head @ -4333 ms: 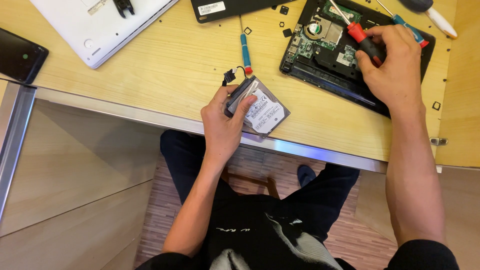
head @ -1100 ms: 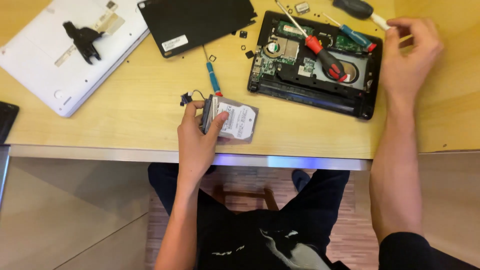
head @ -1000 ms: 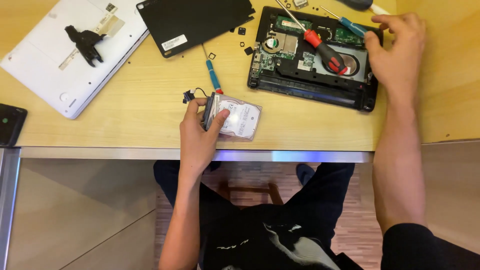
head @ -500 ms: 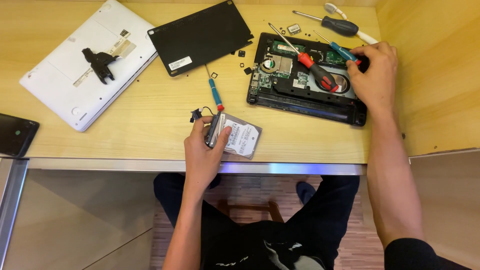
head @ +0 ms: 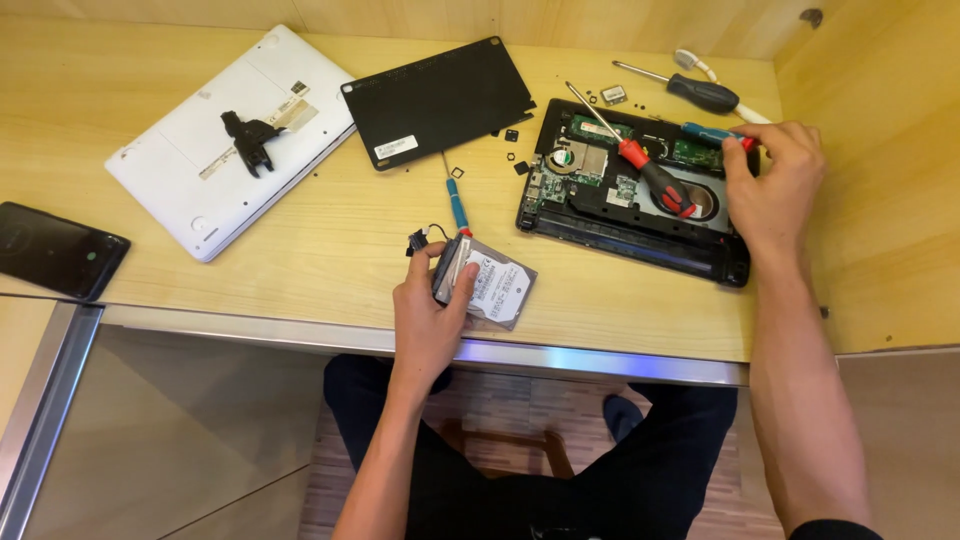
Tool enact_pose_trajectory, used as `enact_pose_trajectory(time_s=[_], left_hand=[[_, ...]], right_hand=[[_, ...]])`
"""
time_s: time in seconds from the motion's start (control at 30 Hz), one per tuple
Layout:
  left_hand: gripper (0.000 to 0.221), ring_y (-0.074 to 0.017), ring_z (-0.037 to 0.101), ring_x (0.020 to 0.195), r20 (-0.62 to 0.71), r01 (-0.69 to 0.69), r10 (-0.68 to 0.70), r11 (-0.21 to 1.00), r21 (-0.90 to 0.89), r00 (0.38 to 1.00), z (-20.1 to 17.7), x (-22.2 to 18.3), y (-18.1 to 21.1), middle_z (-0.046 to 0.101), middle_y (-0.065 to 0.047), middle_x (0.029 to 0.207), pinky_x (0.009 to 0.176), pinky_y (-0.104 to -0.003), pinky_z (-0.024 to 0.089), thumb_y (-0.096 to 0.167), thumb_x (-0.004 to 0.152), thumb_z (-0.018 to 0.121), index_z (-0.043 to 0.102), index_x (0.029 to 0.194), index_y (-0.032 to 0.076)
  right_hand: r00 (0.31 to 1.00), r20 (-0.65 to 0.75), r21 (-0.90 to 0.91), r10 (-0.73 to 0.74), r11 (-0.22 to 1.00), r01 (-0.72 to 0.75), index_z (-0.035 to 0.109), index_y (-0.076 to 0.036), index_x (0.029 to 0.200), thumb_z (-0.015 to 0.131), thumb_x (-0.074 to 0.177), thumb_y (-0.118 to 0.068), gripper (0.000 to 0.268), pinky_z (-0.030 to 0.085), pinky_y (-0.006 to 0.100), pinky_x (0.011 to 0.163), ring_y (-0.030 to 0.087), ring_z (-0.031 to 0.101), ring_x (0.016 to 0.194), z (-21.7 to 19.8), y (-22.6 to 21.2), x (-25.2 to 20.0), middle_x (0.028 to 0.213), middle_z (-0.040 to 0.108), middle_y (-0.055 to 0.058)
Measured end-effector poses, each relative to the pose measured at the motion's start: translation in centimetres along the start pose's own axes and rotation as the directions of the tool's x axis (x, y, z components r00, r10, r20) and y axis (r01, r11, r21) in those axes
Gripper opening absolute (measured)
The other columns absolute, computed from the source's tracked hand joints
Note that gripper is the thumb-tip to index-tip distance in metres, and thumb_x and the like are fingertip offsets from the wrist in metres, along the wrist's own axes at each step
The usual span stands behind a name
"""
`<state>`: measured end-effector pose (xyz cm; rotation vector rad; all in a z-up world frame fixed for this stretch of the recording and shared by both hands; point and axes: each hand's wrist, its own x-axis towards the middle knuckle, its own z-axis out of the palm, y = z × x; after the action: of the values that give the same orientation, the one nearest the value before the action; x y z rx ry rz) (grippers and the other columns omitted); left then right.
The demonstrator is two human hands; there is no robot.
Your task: Disassembling a laptop to remove the hard drive and its mounting bracket using a screwdriver.
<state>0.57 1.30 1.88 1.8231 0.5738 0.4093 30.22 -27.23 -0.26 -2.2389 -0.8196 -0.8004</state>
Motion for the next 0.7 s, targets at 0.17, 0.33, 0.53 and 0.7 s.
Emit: enact_pose_trajectory(time_s=[0.17,0.33,0.53,0.7], left_hand=[[0.045,-0.0101,0.037,0.041,-0.007,-0.084,0.086,0.984,0.16,0.996,0.8,0.3,-0.6,0.054,0.001,0.057,0.043,-0.031,0.028,0.041,0.098,0.061,0.059,0.125,0.006],[0.035,-0.012,0.071,0.073,0.234,-0.121,0.076,0.976,0.183,0.969,1.5,2.4,1.3,0.08,-0.005,0.1,0.056,-0.03,0.051,0.039,0.097,0.06,0.06,0.121,0.014],[0.044,-0.0212,0.077,0.066,0.452,0.023,0.002,0.999,-0.05,0.892,3.6,3.8,4.6,0.076,-0.017,0.106,0.056,-0.029,0.066,0.031,0.097,0.06,0.043,0.132,0.01],[0.03,-0.0202,0.073,0.088,0.511,0.008,0.061,0.991,-0.132,0.858,4.2,3.7,4.2,0.066,-0.012,0.108,0.06,-0.028,0.065,0.024,0.099,0.061,0.046,0.121,0.01]], right_hand=[[0.989,-0.118,0.091,-0.086,0.991,0.097,0.078,0.011,0.115,0.075,0.104,0.011,0.012,0.05,0.041,0.076,0.032,0.061,0.092,-1.1,-2.5,0.4,0.103,0.073,0.022],[0.964,-0.169,0.04,-0.207,0.975,0.217,0.079,0.012,0.118,0.075,0.103,0.011,0.015,0.046,0.042,0.077,0.034,0.058,0.091,-1.6,-3.3,0.7,0.1,0.074,0.021],[0.94,-0.239,-0.106,-0.243,0.969,0.224,0.077,0.007,0.111,0.069,0.092,0.014,0.022,0.046,0.04,0.076,0.032,0.053,0.094,-1.6,-1.7,0.7,0.096,0.065,0.016],[0.935,-0.267,-0.128,-0.233,0.97,0.205,0.078,0.007,0.109,0.068,0.09,0.013,0.022,0.045,0.042,0.077,0.033,0.053,0.092,-1.3,-0.1,0.7,0.094,0.065,0.017]])
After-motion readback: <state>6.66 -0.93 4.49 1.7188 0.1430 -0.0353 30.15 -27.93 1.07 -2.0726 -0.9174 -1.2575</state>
